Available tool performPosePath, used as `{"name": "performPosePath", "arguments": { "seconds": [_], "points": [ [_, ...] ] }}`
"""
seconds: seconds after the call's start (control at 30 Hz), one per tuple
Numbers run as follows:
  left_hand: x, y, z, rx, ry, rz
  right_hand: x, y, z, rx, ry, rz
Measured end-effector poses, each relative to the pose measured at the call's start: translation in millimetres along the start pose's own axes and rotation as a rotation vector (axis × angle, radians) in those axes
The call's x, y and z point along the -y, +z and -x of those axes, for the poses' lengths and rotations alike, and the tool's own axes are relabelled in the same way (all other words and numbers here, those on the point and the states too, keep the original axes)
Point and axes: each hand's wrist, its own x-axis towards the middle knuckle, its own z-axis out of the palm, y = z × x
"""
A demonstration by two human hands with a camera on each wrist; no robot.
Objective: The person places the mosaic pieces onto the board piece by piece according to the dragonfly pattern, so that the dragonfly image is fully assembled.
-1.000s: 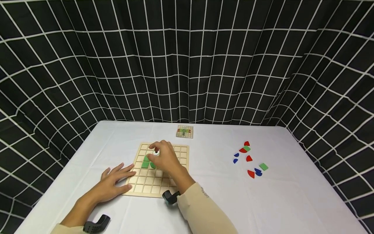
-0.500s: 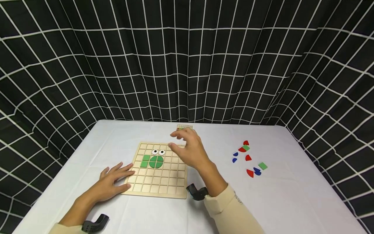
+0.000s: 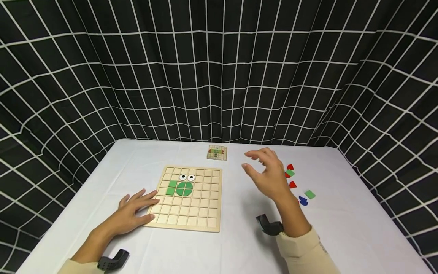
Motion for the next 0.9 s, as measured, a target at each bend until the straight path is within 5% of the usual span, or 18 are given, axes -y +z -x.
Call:
{"name": "performPosePath", "arguments": {
  "seconds": [0.5,0.9],
  "points": [
    [0.6,-0.9,0.9,0.002,-0.002,0.008,-84,-49,26.4,-0.037,0.293,0.125],
    [1.6,-1.1,0.1,0.006,0.020,0.012,-133,-60,46.1,0.063,0.553,0.149]
  ]
}}
